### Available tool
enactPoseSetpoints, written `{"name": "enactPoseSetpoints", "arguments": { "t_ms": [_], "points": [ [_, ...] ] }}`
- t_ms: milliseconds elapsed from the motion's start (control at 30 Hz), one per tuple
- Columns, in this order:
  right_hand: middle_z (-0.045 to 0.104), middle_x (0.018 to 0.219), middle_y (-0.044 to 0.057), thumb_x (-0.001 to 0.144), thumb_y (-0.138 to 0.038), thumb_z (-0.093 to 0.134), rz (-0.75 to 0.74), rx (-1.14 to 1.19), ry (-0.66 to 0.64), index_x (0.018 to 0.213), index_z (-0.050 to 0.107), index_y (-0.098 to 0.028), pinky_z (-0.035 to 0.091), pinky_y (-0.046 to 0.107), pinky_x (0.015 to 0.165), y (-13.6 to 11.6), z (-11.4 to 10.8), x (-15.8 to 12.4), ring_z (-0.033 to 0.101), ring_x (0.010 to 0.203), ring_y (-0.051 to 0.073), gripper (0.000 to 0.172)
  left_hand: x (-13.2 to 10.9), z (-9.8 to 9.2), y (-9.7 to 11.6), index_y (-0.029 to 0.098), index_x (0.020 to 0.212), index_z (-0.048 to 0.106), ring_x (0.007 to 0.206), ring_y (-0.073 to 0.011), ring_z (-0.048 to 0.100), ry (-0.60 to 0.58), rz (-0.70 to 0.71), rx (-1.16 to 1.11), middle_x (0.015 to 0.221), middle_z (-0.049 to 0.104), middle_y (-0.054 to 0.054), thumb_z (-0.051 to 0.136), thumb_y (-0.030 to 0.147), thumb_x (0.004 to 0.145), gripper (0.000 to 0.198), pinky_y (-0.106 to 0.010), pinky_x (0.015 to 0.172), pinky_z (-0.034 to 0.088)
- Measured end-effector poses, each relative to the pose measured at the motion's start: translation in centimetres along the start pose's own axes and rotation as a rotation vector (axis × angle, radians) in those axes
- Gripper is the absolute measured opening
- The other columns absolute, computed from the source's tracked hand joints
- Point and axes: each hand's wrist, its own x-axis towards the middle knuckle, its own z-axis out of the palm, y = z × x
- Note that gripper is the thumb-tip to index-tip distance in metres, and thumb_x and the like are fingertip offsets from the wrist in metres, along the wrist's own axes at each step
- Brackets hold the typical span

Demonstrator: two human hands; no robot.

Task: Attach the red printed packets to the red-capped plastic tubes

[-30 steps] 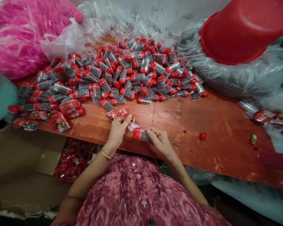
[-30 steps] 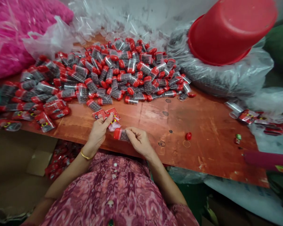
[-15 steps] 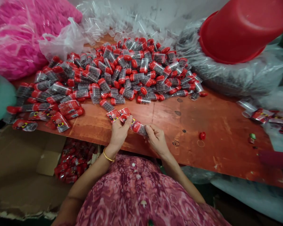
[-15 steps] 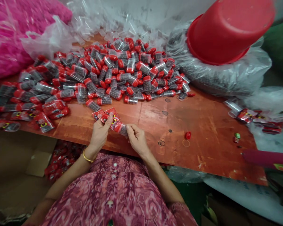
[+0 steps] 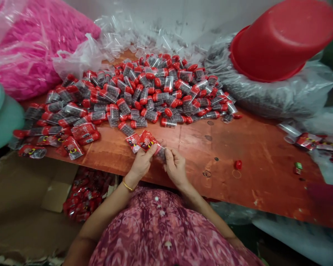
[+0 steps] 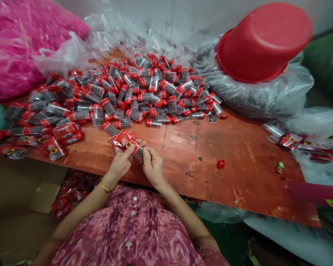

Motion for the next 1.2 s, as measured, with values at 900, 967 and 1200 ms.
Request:
{"name": "enactPoseSetpoints", "arguments": {
  "t_ms": [900,967,1200],
  "points": [
    [0.06,0.076,0.001,0.091,-0.034,0.038,-0.151,-0.135,0.034,0.09,0.055,-0.02,0.045,0.025,0.059,0.3,-0.8,0.0,0.054,0.063,0.012,0.022,0.0,0.6,-0.4,0.014,0.076,0.071,0.072,-0.0144,0.063,-0.062,0.072,0.212,0.076,0.072,-0.004,0.077,0.046,0.057,0.037,-0.029,0.078,0.049],
    [0.06,0.076,0.001,0.09,-0.034,0.04,-0.165,-0.164,-0.003,0.091,0.055,-0.02,0.044,0.025,0.06,0.1,-0.9,-0.1,0.054,0.064,0.012,0.02,0.1,1.0,-0.1,0.015,0.079,0.072,0.074,-0.016,0.065,0.001,0.085,0.158,0.077,0.072,-0.005,0.076,0.046,0.059,0.038,-0.03,0.079,0.049],
    [0.059,0.08,0.002,0.09,-0.041,0.04,-0.091,0.035,0.032,0.088,0.054,-0.021,0.046,0.027,0.067,-0.2,-0.1,-0.4,0.054,0.07,0.013,0.025,-0.4,2.0,-0.3,0.016,0.076,0.071,0.078,-0.0176,0.066,-0.006,0.095,0.148,0.079,0.073,-0.006,0.079,0.037,0.055,0.03,-0.032,0.082,0.05]
  ]
}}
